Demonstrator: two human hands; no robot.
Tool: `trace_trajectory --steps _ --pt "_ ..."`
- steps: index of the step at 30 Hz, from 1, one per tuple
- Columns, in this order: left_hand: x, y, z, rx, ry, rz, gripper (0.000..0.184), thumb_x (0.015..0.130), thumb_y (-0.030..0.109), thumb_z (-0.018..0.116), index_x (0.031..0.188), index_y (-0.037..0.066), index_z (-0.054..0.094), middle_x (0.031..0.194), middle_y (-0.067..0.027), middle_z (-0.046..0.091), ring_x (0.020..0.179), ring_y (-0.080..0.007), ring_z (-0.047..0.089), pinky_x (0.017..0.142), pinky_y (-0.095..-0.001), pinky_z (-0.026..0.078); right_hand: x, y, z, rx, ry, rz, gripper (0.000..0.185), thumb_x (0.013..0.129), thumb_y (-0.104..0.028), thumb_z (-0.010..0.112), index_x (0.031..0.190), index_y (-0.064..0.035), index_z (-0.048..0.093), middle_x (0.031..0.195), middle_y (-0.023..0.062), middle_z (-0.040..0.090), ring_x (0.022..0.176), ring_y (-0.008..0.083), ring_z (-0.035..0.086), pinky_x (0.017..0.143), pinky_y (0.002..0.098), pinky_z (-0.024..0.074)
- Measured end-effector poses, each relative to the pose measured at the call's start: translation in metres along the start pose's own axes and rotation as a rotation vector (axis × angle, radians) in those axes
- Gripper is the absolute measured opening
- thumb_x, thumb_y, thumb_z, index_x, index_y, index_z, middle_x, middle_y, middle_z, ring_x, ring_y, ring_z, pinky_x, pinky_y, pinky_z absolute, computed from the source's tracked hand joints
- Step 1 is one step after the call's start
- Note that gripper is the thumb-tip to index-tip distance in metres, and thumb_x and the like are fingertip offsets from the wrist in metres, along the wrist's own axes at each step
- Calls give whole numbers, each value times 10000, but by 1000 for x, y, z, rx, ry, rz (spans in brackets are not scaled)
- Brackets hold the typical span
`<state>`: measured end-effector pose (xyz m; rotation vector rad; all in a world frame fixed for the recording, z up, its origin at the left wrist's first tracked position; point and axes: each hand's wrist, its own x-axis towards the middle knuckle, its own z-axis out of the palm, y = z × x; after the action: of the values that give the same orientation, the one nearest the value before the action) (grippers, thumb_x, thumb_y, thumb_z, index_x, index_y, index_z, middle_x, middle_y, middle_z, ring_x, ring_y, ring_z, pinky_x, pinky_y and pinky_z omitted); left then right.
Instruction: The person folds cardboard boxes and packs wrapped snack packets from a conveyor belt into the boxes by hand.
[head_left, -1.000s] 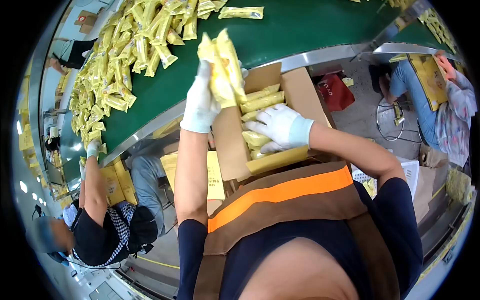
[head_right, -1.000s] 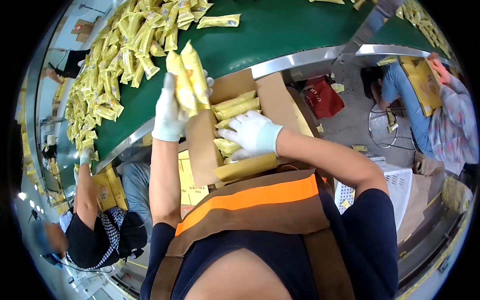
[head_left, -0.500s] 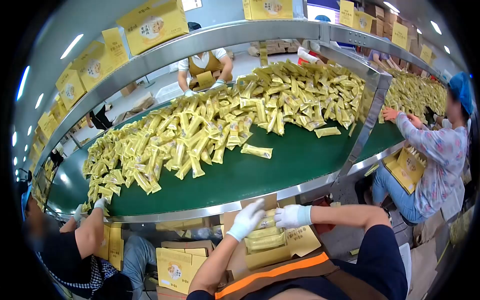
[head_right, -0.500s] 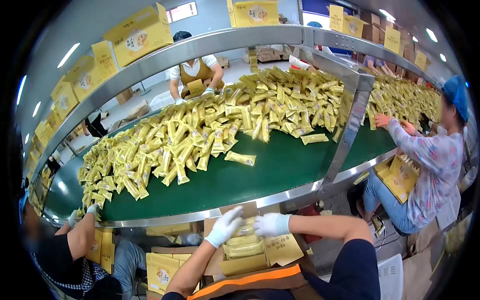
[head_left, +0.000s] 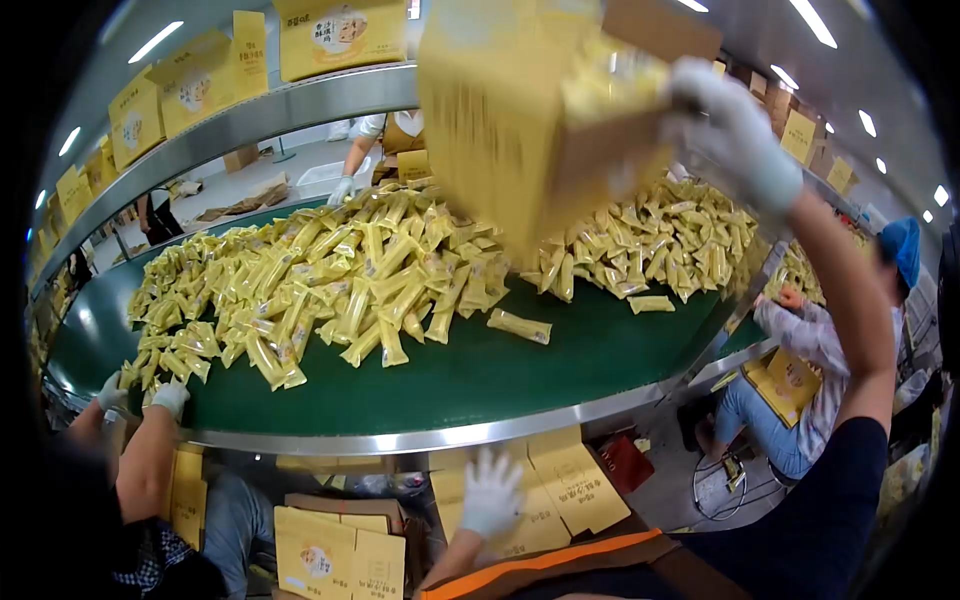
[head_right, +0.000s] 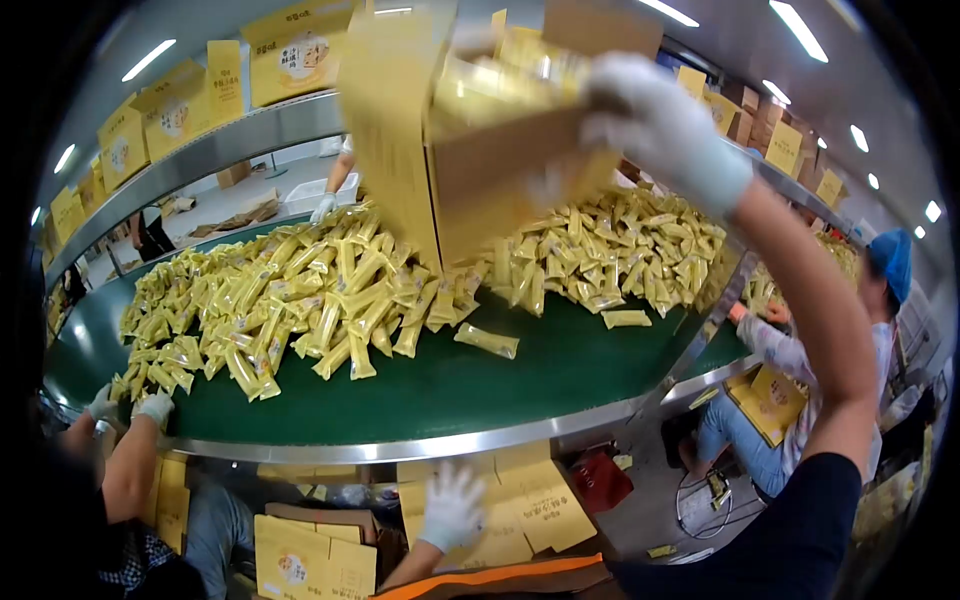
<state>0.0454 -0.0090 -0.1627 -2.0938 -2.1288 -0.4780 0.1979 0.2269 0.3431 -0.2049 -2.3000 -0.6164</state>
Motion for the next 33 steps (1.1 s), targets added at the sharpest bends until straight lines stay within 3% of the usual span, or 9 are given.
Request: trace_trajectory --steps 2,3,13,16,18,19,25,28,33 --pt "-33 3 58 -163 -292 145 534 919 466 533 1365 176 487 1439 -136 447 1359 -378 362 1090 -610 263 64 47 7 64 20 121 266 845 -151 680 1052 -7 598 947 97 604 886 209 602 793 343 501" --pt "-31 -2 59 -221 -284 123 529 930 475 507 1370 181 493 1451 -136 441 1373 -363 353 1085 -592 267 81 20 -4 -37 -105 265 352 815 -195 669 1120 -25 623 1056 189 670 1021 315 639 923 398 489" --pt "-39 -27 147 -586 -150 -143 509 875 429 535 1300 150 568 1419 -132 486 1360 -348 387 1088 -608 262 239 166 176 -128 -32 435 325 811 -190 665 1128 -118 668 1117 141 684 1076 308 629 956 404 471" --pt "-13 -27 74 -178 -417 -308 562 847 525 541 1274 165 603 1389 -157 516 1336 -354 413 1019 -645 283 208 136 213 -127 179 258 369 822 -222 674 1167 -96 645 1148 162 667 1103 331 613 971 414 464" --pt "-16 -31 53 -205 -142 -465 516 772 519 605 1107 138 697 1392 -161 527 1366 -381 378 1049 -694 243 149 73 226 115 202 28 402 829 -243 681 1193 -81 630 1168 176 656 1121 346 602 981 421 459" --pt "-27 -31 65 -226 93 -520 470 771 521 631 1046 151 719 1398 -151 525 1333 -396 397 1077 -706 204 112 32 234 292 118 -65 419 833 -253 684 1206 -74 622 1178 183 650 1130 353 596 985 424 457" --pt "-74 -44 45 -443 -70 -886 780 774 488 691 1413 110 453 1517 -200 326 1361 -405 352 1098 -576 307 -212 -194 233 954 -1102 -404 532 854 -317 703 1284 -31 575 1239 225 616 1184 399 563 1014 444 443" --pt "-107 -47 32 -772 14 -1192 1049 697 529 768 1519 104 273 1566 -228 235 1415 -426 271 1111 -496 332 -383 -225 268 659 -916 193 781 788 -499 740 1381 -46 511 1491 228 405 1321 447 429 1078 464 387" --pt "-197 -73 57 -372 244 -1394 1046 746 651 668 1535 97 262 1591 -236 195 1469 -419 174 1180 -516 175 -481 -208 277 634 -1020 1040 1005 760 -192 827 1507 69 208 1375 225 505 1167 281 570 953 327 499"
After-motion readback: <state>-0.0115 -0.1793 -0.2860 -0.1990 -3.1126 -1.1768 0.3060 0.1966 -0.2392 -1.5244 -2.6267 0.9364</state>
